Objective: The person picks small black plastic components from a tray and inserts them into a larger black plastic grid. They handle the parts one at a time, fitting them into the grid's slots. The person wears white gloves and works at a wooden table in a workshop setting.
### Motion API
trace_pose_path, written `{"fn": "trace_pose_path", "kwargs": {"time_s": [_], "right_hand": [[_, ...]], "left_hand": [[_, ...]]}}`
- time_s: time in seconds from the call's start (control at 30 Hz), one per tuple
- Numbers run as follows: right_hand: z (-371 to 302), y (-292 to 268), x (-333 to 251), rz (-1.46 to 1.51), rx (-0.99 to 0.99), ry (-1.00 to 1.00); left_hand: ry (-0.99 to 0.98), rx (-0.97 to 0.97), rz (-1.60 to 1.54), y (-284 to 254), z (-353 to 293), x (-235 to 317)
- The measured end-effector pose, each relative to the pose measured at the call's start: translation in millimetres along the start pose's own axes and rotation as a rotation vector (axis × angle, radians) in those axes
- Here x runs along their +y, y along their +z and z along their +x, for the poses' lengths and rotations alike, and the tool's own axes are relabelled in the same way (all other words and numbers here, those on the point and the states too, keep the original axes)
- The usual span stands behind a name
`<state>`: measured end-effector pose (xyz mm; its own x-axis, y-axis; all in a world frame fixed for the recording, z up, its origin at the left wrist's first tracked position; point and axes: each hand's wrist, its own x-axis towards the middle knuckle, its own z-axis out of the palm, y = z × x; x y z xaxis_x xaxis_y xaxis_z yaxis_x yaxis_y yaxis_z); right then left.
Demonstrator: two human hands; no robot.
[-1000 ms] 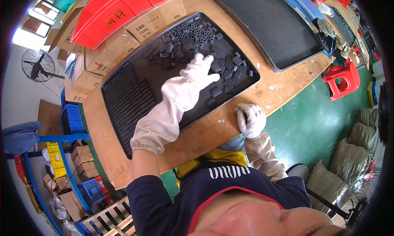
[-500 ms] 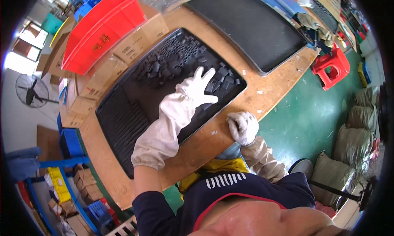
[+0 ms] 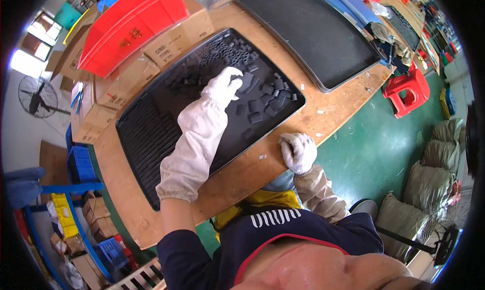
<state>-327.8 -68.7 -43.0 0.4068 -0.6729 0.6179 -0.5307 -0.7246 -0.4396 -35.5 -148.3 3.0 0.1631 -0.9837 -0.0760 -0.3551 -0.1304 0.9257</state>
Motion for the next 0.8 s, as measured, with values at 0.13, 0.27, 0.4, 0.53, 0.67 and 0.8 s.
{"fn": "trace_pose_path", "kwargs": {"time_s": [0.13,0.27,0.4,0.53,0.67,0.8], "right_hand": [[-2.2,2.9,-2.4,0.018,0.021,0.023],[-1.5,2.9,-1.7,-0.004,0.023,0.012],[-0.3,1.4,-2.9,-0.007,0.014,0.023],[-1.7,2.7,-1.6,-0.014,0.003,0.027],[-1.7,3.3,-2.0,-0.006,0.007,0.025],[-2.4,1.7,-2.6,-0.008,-0.008,0.031]], "left_hand": [[-0.123,-0.015,-0.595,-11.8,-2.1,-23.1],[-0.176,0.112,-0.728,-12.8,-6.3,-15.0],[-0.134,0.091,-0.928,-10.2,2.8,-28.9],[-0.011,0.102,-0.792,-13.1,8.5,-37.9],[-0.078,0.143,-1.055,-12.4,7.4,-34.3],[-0.166,0.135,-1.307,-13.5,-4.6,-22.9]]}}
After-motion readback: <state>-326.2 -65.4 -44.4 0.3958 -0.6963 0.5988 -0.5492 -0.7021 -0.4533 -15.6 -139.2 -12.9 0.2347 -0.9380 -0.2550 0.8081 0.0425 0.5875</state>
